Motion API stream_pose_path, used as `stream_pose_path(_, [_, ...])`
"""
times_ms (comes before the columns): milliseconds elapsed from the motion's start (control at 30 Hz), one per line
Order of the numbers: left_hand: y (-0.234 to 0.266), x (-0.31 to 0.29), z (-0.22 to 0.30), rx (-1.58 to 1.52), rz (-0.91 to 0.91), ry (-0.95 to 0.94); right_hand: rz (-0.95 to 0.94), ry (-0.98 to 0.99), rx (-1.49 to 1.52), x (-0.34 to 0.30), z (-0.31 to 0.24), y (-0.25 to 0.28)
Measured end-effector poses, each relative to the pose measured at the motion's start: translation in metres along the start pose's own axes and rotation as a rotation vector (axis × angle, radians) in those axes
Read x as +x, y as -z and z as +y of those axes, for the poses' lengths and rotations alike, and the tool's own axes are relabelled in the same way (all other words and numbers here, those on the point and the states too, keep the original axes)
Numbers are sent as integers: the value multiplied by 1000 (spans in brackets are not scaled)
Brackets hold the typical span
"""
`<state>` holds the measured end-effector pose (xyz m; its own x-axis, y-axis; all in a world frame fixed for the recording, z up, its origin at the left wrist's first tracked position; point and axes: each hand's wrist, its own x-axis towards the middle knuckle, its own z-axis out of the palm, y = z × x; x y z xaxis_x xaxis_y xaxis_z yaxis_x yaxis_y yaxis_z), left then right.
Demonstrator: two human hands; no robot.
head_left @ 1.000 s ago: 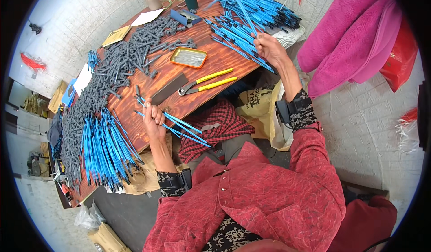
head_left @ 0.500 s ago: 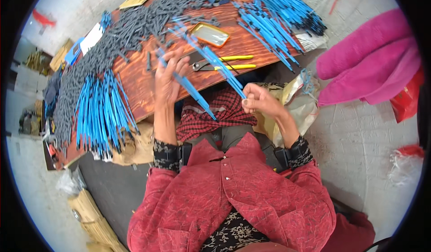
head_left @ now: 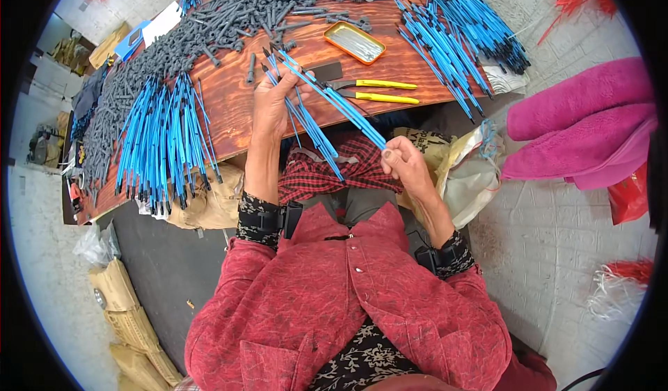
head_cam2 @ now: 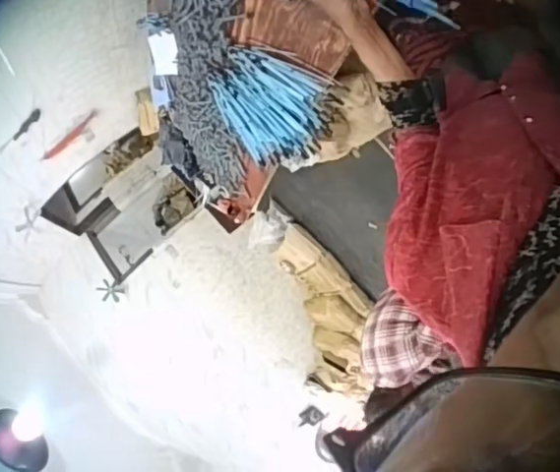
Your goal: Organizing and bundling blue electrical wires into a specialized comb-like jig on a workbench.
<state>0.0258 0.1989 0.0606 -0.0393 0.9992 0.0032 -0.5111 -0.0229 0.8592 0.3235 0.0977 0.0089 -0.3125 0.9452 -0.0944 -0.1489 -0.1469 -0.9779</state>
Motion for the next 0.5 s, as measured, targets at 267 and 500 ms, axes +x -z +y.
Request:
stream_pose_path(267, [-8, 0, -10, -111, 131, -9, 119, 10, 126, 3, -1, -25])
stream_pose_path(500, [-2, -7, -1, -266, -10, 97, 146, -38, 127, 9, 3, -25])
